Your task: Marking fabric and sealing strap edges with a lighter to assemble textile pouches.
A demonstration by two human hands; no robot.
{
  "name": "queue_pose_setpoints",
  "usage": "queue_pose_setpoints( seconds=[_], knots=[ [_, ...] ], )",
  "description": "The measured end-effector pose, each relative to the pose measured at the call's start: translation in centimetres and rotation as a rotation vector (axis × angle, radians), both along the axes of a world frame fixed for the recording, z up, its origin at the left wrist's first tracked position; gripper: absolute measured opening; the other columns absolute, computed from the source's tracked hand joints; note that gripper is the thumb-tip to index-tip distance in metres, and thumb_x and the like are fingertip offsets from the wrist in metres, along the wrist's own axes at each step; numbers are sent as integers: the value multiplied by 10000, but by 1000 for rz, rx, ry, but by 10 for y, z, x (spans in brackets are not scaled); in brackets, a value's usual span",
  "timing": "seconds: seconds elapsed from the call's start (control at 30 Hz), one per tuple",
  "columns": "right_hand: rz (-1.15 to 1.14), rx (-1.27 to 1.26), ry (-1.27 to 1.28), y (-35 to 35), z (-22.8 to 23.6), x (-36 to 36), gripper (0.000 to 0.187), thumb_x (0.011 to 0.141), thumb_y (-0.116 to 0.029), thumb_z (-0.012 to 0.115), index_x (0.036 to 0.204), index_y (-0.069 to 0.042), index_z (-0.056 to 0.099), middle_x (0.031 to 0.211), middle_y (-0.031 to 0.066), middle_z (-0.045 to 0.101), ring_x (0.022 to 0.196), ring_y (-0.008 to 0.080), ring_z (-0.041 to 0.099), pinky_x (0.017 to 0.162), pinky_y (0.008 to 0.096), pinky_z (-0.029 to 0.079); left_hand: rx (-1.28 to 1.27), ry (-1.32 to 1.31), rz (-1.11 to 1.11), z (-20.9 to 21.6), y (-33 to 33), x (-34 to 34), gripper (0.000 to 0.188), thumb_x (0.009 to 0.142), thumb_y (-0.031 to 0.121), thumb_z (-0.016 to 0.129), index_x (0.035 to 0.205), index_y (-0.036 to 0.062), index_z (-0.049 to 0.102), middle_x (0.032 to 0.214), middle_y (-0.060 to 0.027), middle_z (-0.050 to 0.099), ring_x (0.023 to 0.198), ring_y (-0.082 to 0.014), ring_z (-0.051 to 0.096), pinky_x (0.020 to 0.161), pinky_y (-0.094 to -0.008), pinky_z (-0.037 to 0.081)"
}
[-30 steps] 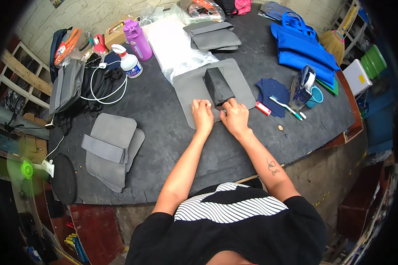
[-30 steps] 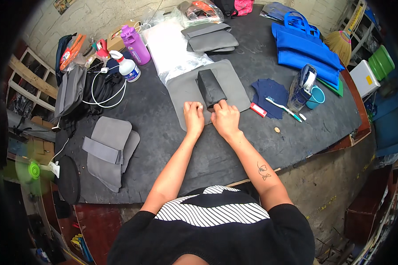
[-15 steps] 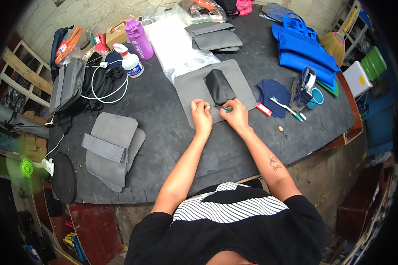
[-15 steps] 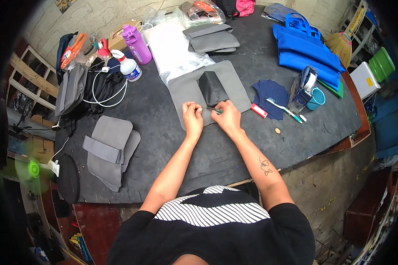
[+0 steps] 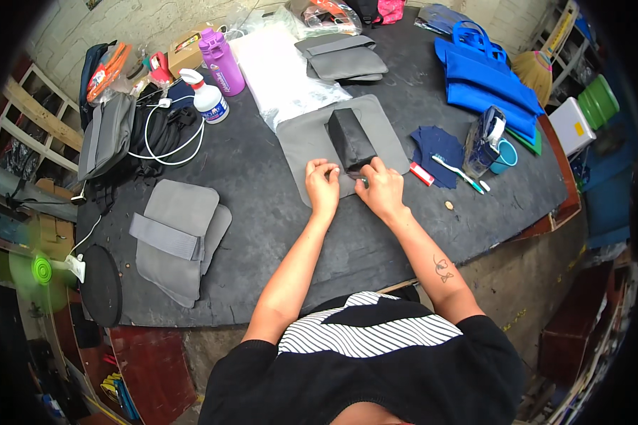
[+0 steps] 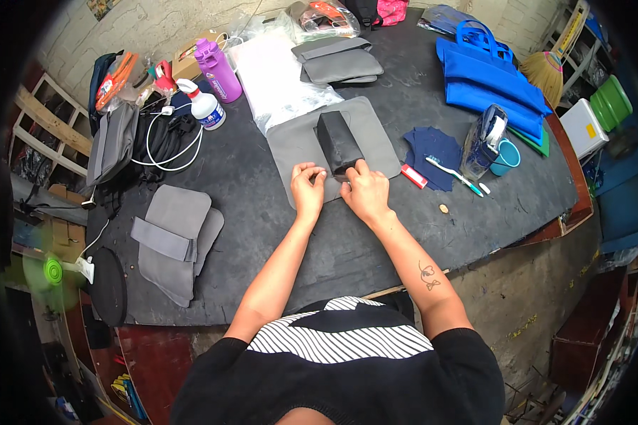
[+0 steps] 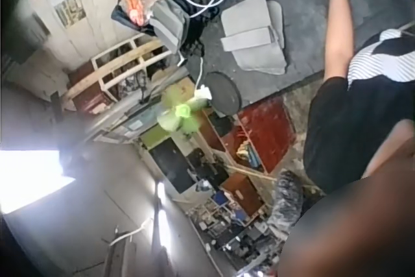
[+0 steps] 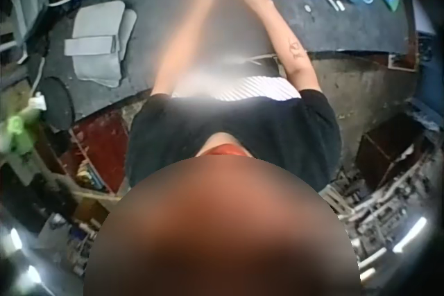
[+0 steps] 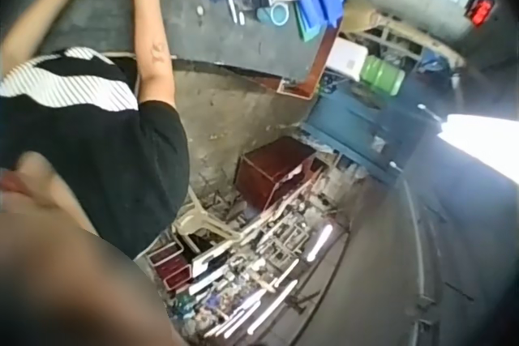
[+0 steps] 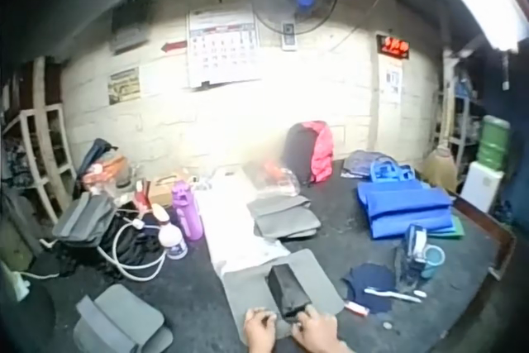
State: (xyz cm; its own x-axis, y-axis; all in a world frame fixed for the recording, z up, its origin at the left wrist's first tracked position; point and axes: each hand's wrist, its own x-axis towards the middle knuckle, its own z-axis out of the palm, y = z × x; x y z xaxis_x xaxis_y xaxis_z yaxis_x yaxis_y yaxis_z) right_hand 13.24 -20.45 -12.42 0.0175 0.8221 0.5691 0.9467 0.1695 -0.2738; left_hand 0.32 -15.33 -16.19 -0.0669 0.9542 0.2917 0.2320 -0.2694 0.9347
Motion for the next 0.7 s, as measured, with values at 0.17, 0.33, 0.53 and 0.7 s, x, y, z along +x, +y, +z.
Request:
queue_pose_setpoints(
  seconds=[0.17,0.33,0.53,0.7],
  knots=[
    [14,43,-44,-2,3,1,123,616,-109,663,688,-79,568,756,70,506,573,246,577,557,378,439,106,278,-9,0,-6,4,84,719,5,670,796,-27,667,1025,-135,560,949,-283,563,844,-371,447],
    [39,64,-53,-1,0,-3,101,616,-95,658,676,-91,576,749,59,502,575,225,578,552,372,419,181,481,12,-1,-7,10,54,734,22,656,779,-3,638,1040,-124,531,1002,-282,513,889,-396,388],
    [35,84,-92,2,-1,-9,104,613,-93,661,687,-97,589,744,57,503,574,216,574,557,366,416,142,452,73,-13,-3,13,27,783,39,590,784,12,597,1013,-122,497,1015,-302,467,889,-419,350],
    [42,66,-122,7,-6,-9,104,612,-92,660,686,-95,588,735,56,504,570,210,571,556,358,413,136,462,58,-11,-3,14,19,776,31,588,774,13,592,1013,-124,498,1006,-300,473,887,-423,352]
  ],
)
